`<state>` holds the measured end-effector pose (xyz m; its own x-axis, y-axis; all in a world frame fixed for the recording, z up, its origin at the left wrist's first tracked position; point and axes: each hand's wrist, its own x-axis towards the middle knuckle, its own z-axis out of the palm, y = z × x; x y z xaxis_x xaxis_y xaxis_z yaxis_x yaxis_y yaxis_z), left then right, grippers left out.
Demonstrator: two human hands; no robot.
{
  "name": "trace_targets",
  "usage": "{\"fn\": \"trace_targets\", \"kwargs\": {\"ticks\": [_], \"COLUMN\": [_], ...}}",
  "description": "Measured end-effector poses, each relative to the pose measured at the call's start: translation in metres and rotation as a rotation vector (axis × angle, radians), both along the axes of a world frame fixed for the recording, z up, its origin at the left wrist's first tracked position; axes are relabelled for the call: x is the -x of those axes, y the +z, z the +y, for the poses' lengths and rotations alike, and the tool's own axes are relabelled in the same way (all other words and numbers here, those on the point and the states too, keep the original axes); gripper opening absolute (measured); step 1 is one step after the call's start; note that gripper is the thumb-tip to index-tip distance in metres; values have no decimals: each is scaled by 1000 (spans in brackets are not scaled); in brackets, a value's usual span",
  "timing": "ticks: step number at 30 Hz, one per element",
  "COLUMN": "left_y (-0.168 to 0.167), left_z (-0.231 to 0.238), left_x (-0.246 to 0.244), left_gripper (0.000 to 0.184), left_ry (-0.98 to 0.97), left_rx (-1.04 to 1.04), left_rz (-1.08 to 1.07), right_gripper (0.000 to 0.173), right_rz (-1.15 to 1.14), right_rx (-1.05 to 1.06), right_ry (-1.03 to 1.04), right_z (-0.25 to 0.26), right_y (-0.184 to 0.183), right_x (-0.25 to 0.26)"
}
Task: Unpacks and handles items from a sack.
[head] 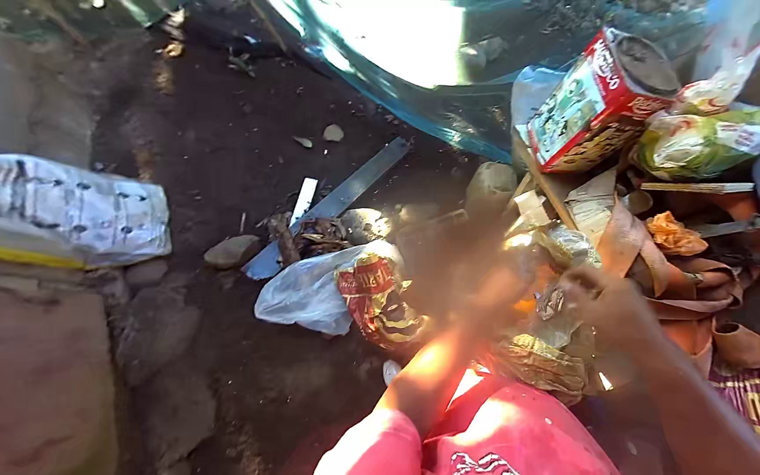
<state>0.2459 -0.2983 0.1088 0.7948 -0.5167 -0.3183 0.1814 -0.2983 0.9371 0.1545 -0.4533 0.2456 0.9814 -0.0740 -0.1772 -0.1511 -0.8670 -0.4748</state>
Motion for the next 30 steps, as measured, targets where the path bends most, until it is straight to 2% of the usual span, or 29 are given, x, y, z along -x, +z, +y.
{"fn": "trace_targets", "kwargs": {"ticks": [1, 3, 4, 6, 7, 9, 10, 11, 14, 17, 19, 20, 22, 24, 27, 29, 30], "left_y": [3, 7, 7, 15, 25, 57, 78, 84, 47, 36, 36, 35, 43, 66, 90, 103, 108], "left_z": [-3, -9, -13, -22, -24, -21, -18, -17, -13, 25, 53, 55, 45, 33, 23, 21, 24], "left_x": [5, 13, 15, 16, 16, 11, 11, 10, 6, 35, 49, 51, 45, 23, -6, -20, -25], "left_gripper": [32, 24, 19, 19, 24, 39, 39, 37, 30, 30, 32, 30, 28, 25, 24, 22, 19], "left_ry": [-60, -94, -86, -81, -96, -159, -190, -217, -298, -473, -449, -401, -355, -318, -331, -389, -426], "left_rx": [68, 265, 395, 531, 515, 350, 236, 161, 228, 128, 196, 258, 336, 323, 407, 427, 370], "left_rz": [43, 152, 195, 245, 257, 222, 200, 166, 5, -202, -165, -119, -17, -23, -137, -193, -238], "right_gripper": [50, 72, 68, 46, 40, 38, 38, 39, 40, 41, 52, 56, 51, 44, 42, 42, 48], "right_rz": [-93, -31, 8, 39, 24, -33, -69, -104, -168, -110, -76, -70, -106, -231, -505, -453, -305], "right_rx": [11, -51, -123, -242, -263, -229, -170, -92, 134, 168, 157, 147, 158, 214, 232, 196, 256], "right_ry": [-118, -291, -340, -400, -412, -416, -402, -378, -341, -534, -673, -666, -569, -431, -7, 351, 466], "right_z": [-17, -48, -54, -49, -45, -42, -44, -46, -56, -118, -165, -174, -167, -137, -72, -43, -39], "right_y": [0, -11, -22, -40, -45, -52, -54, -56, -51, -26, -12, -5, 4, 23, 53, 51, 43], "right_x": [-11, -32, -40, -50, -52, -59, -64, -69, -81, -84, -84, -85, -73, -66, -39, -26, -20]}}
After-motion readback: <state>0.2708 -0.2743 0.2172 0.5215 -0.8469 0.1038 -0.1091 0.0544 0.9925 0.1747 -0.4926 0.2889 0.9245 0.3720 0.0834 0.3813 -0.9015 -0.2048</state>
